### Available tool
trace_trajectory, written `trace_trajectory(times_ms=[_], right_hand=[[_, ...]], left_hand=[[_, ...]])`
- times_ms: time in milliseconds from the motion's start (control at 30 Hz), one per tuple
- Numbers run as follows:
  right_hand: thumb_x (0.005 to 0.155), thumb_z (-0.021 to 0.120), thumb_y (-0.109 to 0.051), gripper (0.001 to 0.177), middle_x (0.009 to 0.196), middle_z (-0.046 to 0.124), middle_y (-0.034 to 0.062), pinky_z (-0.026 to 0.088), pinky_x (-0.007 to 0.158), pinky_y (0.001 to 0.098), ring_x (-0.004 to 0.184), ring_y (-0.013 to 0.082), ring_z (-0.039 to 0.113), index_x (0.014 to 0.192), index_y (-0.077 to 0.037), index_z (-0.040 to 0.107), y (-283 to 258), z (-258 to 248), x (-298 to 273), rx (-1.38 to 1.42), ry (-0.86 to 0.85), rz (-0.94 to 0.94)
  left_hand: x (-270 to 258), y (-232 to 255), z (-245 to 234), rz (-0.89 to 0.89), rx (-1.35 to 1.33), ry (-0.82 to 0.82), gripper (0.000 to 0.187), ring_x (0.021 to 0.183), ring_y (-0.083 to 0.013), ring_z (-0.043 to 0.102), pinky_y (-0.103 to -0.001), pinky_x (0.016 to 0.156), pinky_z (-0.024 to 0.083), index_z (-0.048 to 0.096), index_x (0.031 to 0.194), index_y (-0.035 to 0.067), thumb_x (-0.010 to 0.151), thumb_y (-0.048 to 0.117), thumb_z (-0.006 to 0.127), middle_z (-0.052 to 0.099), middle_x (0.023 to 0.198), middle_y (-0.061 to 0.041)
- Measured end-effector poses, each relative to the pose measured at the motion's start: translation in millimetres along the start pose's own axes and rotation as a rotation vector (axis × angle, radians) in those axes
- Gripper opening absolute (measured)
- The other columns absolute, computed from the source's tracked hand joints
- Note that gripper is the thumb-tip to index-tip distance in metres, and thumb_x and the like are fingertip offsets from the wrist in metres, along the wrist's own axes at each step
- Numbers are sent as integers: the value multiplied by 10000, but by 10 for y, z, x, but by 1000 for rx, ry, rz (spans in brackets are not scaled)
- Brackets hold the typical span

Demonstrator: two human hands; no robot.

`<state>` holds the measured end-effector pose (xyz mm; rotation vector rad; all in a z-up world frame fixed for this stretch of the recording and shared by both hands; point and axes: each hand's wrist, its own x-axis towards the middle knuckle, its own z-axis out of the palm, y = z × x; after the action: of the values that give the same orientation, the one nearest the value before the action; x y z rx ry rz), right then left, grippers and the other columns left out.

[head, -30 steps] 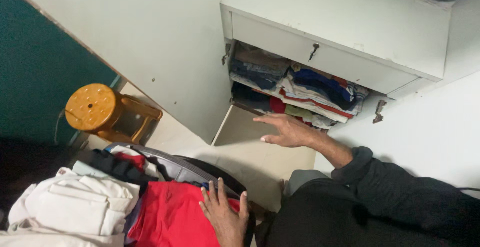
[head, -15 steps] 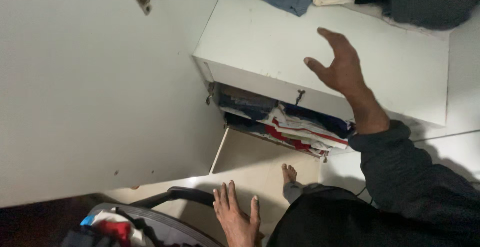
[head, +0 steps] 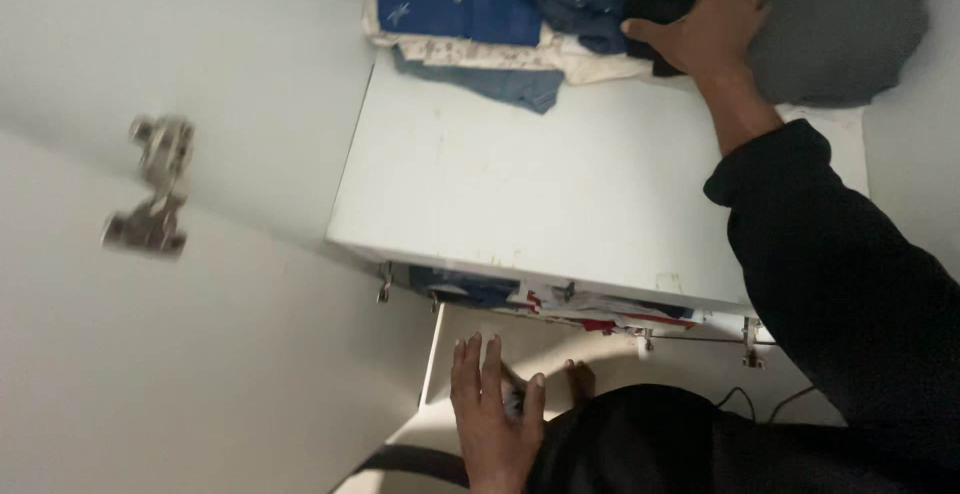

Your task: The person takes folded clothes from a white cabinet and places them onto a nearby surface. They handle various items including shirts and pants, moving them one by one from the cabinet to the pile.

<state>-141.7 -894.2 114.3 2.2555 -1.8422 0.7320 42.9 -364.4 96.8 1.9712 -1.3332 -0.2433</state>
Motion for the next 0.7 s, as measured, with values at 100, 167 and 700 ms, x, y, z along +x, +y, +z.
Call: trace_trajectory(times_ms=[100, 167, 700], right_hand=[[879, 897, -619, 1217, 1721, 157, 313, 396, 1161, 704, 1511, 545, 359, 1732, -211, 130, 62, -3, 108, 68, -84, 110], [822, 935, -524, 1189, 1658, 195, 348, 438, 1061, 678, 1408, 600, 395, 1700, -217, 194, 38, -38, 98, 55, -6, 80], [853, 674, 31, 611, 1288, 711, 184, 558, 894, 384, 973, 276, 705, 1448, -98, 629, 361, -243, 245, 550, 128, 107]], left_hand=[[361, -88, 19, 29, -45, -60, 695, 1451, -445, 348, -584, 1136, 343, 511, 1433, 37, 840, 277, 784, 436, 1506, -260], [634, -149, -29, 65, -59, -129, 682, 1453, -436, 351, -587, 1136, 343, 509, 1432, 27, 857, 277, 777, 430, 1514, -260], [1984, -240, -50, 170, -249, -343, 638, 1454, -407, 404, -547, 1114, 411, 533, 1413, 3, 892, 310, 738, 459, 1527, -253]])
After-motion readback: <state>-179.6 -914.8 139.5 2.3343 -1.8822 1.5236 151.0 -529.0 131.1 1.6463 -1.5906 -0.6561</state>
